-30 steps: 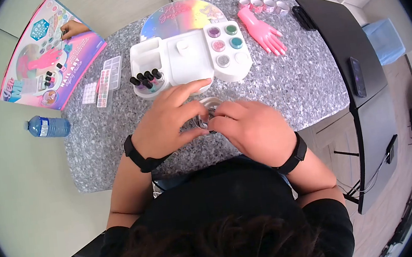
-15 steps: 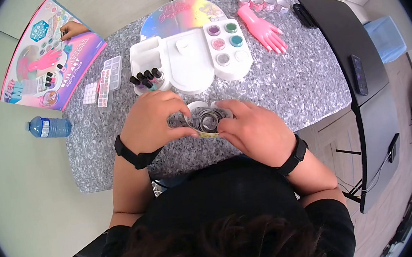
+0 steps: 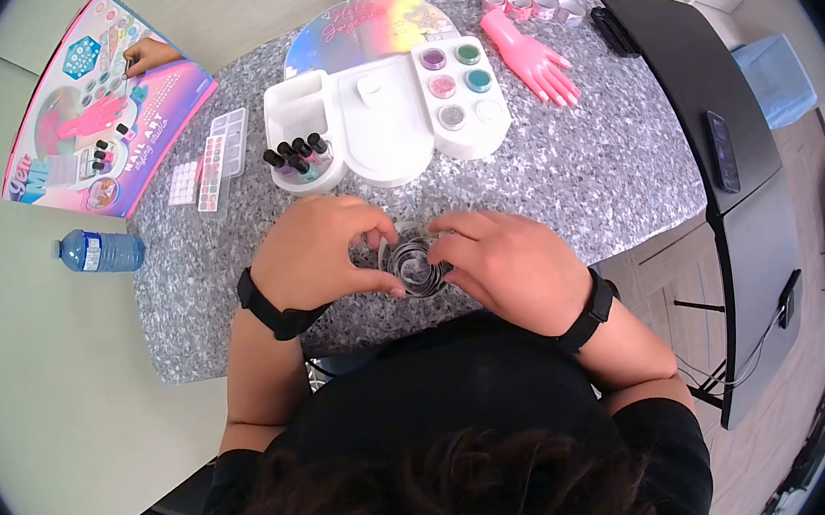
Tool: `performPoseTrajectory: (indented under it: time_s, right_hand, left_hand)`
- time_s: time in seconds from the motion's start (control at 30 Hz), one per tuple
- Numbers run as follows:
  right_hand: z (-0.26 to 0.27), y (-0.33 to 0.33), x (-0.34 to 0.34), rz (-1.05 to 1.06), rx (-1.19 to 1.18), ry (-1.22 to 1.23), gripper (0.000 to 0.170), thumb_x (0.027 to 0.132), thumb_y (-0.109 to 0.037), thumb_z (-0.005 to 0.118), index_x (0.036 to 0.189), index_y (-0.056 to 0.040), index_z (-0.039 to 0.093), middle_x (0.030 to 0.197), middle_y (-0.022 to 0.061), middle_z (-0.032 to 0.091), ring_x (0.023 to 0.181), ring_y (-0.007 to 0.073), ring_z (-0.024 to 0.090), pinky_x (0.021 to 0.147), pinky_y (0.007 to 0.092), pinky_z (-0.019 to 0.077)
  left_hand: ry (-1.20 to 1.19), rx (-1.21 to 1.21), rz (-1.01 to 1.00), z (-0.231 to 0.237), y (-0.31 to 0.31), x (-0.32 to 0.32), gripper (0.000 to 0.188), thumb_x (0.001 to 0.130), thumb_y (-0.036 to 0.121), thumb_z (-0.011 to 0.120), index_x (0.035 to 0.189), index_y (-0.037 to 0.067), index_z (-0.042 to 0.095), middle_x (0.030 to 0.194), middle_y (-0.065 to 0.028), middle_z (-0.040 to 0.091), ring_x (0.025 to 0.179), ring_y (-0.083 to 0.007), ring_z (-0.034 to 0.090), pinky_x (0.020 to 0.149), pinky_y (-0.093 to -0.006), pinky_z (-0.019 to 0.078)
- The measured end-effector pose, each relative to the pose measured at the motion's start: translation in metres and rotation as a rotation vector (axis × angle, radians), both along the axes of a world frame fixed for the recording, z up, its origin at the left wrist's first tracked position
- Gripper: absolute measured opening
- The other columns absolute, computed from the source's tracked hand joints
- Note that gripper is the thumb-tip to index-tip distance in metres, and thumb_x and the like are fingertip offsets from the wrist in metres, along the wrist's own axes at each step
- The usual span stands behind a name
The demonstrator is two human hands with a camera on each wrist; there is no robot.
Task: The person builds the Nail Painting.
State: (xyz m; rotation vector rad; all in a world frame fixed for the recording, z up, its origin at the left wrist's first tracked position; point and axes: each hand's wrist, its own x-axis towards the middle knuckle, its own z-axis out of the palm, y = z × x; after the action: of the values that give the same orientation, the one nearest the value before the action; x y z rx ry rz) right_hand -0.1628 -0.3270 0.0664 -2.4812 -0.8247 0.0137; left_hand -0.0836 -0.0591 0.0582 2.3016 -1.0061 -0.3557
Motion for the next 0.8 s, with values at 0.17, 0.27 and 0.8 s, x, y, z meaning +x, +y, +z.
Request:
performPoseTrajectory:
  time_s: [0.17, 0.27, 0.8]
  right_hand:
    - [0.001, 0.0, 0.002, -0.017, 0.016, 0.046, 0.04, 0.087, -0.019, 0.083, 0.123, -0.0124, 0.065, 0.128, 0.0093, 0.067, 0.108, 0.0361, 0.071, 0.092, 0.0461, 0.0581]
    - [0.002, 0.001, 0.003, -0.005, 0.059, 0.129, 0.054, 0.083, -0.016, 0.087, 0.13, -0.0112, 0.061, 0.13, 0.0129, 0.064, 0.112, 0.0388, 0.069, 0.093, 0.0465, 0.0577]
    - [0.004, 0.014, 0.036, -0.064, 0.185, -0.163, 0.06, 0.082, -0.002, 0.083, 0.135, -0.0055, 0.056, 0.115, 0.0172, 0.066, 0.107, 0.0398, 0.067, 0.092, 0.0463, 0.0561]
  left_hand:
    - [0.013, -0.022, 0.017, -0.004, -0.003, -0.001, 0.059, 0.067, 0.042, 0.099, 0.112, 0.011, 0.075, 0.091, -0.0066, 0.073, 0.088, -0.031, 0.072, 0.078, -0.0423, 0.0546]
    - [-0.005, -0.031, -0.003, -0.005, -0.005, 0.0, 0.066, 0.067, 0.041, 0.099, 0.119, 0.012, 0.071, 0.094, -0.0071, 0.074, 0.09, -0.0323, 0.073, 0.079, -0.0438, 0.0551]
    - [-0.011, -0.261, 0.121, -0.014, -0.014, -0.002, 0.089, 0.083, 0.013, 0.088, 0.159, 0.009, 0.042, 0.117, -0.0123, 0.073, 0.098, -0.0293, 0.069, 0.087, -0.0414, 0.0553]
